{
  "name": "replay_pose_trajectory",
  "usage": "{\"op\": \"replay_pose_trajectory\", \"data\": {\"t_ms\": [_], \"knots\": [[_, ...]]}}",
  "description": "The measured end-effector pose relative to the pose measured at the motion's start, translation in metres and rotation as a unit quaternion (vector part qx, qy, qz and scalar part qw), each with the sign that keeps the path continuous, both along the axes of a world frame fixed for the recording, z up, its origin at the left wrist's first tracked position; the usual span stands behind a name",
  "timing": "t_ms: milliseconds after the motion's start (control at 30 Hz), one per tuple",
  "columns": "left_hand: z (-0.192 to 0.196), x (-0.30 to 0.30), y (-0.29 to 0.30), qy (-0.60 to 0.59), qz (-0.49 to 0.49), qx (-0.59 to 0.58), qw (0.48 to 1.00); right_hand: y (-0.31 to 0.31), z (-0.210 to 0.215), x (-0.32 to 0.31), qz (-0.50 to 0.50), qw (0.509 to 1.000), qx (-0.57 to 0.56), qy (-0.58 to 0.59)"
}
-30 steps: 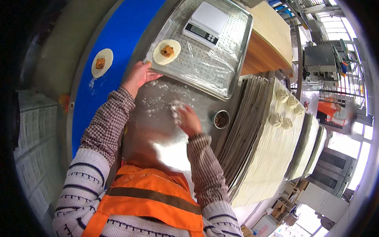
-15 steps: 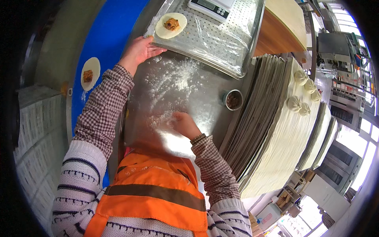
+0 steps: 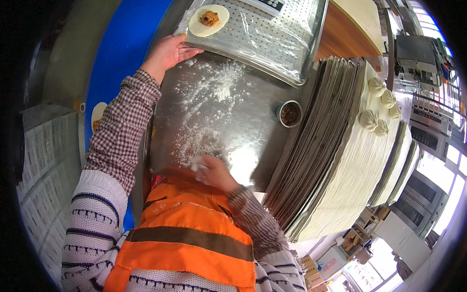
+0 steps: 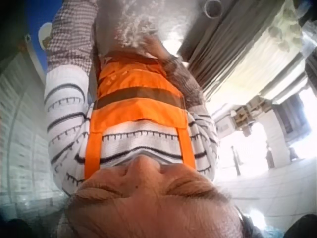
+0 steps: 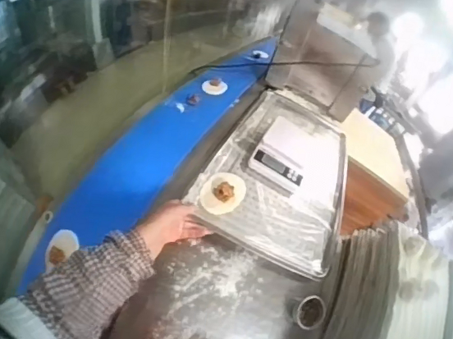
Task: The person places filling onto circular dough wrappers on a blue conveyor belt, folds and pleats the edges to seal them, and places the finished dumplings onto a nearby tray. The person also sprinkles flour onto the work surface and wipes it with a cloth.
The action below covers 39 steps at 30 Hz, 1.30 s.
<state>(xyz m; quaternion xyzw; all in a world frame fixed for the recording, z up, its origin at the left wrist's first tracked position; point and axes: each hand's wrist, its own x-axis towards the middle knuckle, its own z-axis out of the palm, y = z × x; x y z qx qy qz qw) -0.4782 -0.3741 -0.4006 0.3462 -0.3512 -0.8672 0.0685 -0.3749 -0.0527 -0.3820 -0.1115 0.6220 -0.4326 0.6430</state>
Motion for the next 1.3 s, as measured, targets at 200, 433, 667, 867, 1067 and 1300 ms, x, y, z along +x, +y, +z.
{"op": "replay_pose_trajectory", "data": {"t_ms": [200,433,667,867,1067,1300], "knots": [[-0.004,0.005,-0.004,0.008,-0.013,-0.004,1.000,0.005,-0.017,-0.012,-0.039,0.991,0.061,0.114],[-0.004,0.006,-0.008,0.010,-0.045,-0.004,0.999,0.024,-0.018,-0.069,-0.369,0.928,-0.044,-0.036],[0.001,0.003,-0.004,-0.029,-0.032,0.004,0.999,0.014,-0.020,-0.097,-0.222,0.937,-0.022,0.268],[-0.008,0.004,-0.008,-0.024,-0.042,-0.002,0.999,-0.032,-0.035,-0.141,-0.084,0.771,0.046,0.630],[-0.004,0.004,-0.005,-0.023,-0.047,0.005,0.999,-0.042,-0.049,-0.071,0.277,0.706,-0.122,0.640],[-0.004,0.012,-0.008,-0.002,-0.049,-0.007,0.999,-0.083,-0.055,-0.139,0.117,0.674,-0.004,0.729]]}}
